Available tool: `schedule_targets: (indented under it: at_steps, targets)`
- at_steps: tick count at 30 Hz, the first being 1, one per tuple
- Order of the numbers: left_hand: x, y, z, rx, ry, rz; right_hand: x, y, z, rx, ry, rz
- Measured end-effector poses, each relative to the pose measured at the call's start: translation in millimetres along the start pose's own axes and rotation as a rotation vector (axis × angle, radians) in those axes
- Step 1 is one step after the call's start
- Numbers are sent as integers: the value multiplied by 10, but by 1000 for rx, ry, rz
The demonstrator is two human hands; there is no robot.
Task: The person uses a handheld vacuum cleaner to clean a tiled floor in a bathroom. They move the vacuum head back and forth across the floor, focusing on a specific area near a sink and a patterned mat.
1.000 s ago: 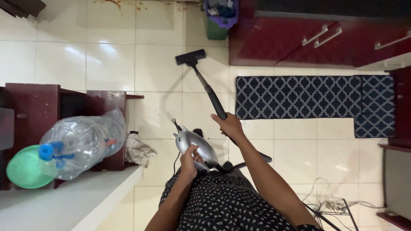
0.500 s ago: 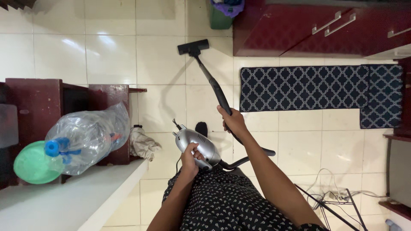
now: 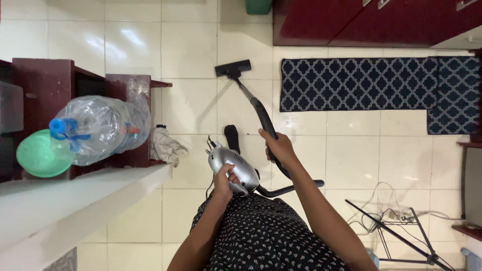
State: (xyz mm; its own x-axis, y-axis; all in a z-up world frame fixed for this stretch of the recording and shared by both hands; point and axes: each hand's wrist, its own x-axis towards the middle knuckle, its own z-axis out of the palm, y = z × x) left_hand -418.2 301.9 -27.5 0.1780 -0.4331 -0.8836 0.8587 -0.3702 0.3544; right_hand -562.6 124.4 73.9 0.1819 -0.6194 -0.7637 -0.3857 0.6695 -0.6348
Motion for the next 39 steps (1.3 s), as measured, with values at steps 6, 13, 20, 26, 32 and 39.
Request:
schedule_targets:
  at_steps: [6, 13, 20, 26, 32, 39]
  targets:
    - [-218, -139, -66, -3, -26, 0, -523, 316, -155, -45, -33, 11]
    - [-183, -43, -77, -68, -42, 16, -448, 204, -45, -26, -47, -25]
    - [7, 429, -15, -69, 7, 47, 233, -253, 230, -69, -42, -36]
    - [347, 1010, 15, -176, 14, 69, 1024, -862, 583, -132, -31, -22]
    - [734, 1409, -5, -266, 5, 49, 1559, -1516, 849, -201, -25, -44]
    - [967, 1605, -49, -316, -10, 13, 1787, -1641, 865, -228, -13, -18]
